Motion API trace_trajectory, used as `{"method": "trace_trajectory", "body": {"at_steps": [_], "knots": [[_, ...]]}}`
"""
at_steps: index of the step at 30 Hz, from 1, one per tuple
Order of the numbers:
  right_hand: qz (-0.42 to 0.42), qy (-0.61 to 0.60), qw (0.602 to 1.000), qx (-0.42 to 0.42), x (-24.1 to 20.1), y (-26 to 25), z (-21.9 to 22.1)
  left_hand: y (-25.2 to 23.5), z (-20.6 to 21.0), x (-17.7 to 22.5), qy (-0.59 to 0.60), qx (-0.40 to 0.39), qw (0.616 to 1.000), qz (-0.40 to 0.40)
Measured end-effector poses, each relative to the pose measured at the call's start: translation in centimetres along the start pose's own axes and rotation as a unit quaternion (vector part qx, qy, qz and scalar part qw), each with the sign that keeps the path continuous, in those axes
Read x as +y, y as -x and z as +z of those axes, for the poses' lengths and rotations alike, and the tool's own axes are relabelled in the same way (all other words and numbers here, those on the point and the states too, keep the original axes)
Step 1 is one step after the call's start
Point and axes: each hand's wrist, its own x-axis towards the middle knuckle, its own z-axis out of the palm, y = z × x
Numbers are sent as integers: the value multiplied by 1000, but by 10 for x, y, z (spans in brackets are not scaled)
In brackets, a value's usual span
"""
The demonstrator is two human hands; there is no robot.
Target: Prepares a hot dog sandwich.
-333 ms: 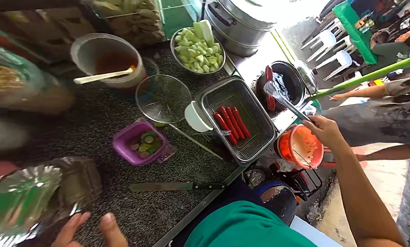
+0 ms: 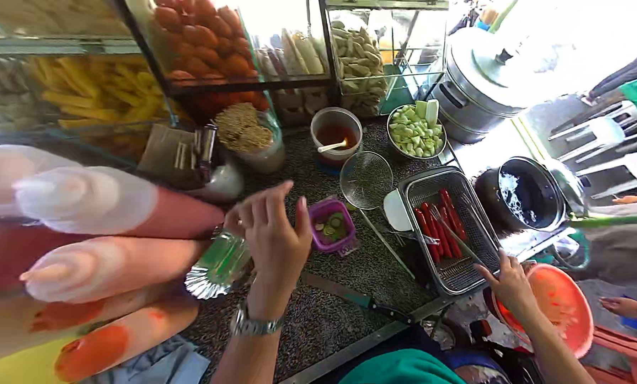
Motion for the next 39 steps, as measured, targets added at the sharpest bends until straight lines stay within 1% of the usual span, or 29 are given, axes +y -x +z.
{"method": "trace_trajectory", "body": {"at_steps": [2,3,5,7,9,11,13,16,18,19,20,22,23,24,25,26,28,29,31,33,36,39], "knots": [[-10,13,1000,0,-13,-8,1,-68,-2,5,-16,-52,998,-7],[-25,2,1000,12,-23,-12,-4,-100,2,5,-24,-66,997,-5],[-69,-44,996,41,-52,-24,-19,-157,16,2,-82,-114,990,4],[-123,-92,987,53,-95,-37,-40,-199,37,-9,-153,-168,973,30],[-192,-131,971,55,-145,-50,-57,-227,57,-27,-207,-194,955,82],[-254,-142,956,42,-198,-61,-68,-246,70,-45,-245,-207,939,129],[-303,-149,941,19,-247,-72,-72,-257,78,-58,-283,-202,922,171],[-341,-162,926,-11,-306,-93,-69,-268,78,-73,-296,-168,906,251],[-365,-166,916,5,-338,-111,-68,-273,64,-71,-246,-179,912,274],[-377,-165,911,20,-353,-120,-68,-275,52,-68,-222,-189,915,279],[-394,-166,903,44,-367,-129,-68,-276,39,-66,-203,-181,916,296],[-422,-176,884,92,-398,-150,-71,-277,14,-64,-184,-98,914,349],[-427,-173,882,101,-415,-160,-77,-281,1,-62,-174,-48,914,364],[-423,-156,887,102,-433,-170,-84,-286,-12,-58,-171,-7,916,362],[-409,-126,899,90,-452,-178,-93,-292,-25,-53,-171,17,923,345],[-386,-82,916,69,-471,-184,-104,-298,-38,-47,-167,25,934,316],[-338,17,941,9,-506,-194,-124,-313,-57,-40,-150,27,955,253],[-321,59,945,-14,-520,-199,-131,-322,-63,-39,-138,27,964,225],[-305,127,943,-43,-541,-211,-137,-339,-68,-39,-115,29,974,195],[-304,174,935,-61,-554,-222,-137,-353,-72,-38,-108,23,977,185],[-312,233,918,-75,-568,-228,-135,-368,-78,-37,-98,28,974,203],[-292,253,918,-89,-575,-229,-130,-379,-80,-37,-82,21,974,209]]}}
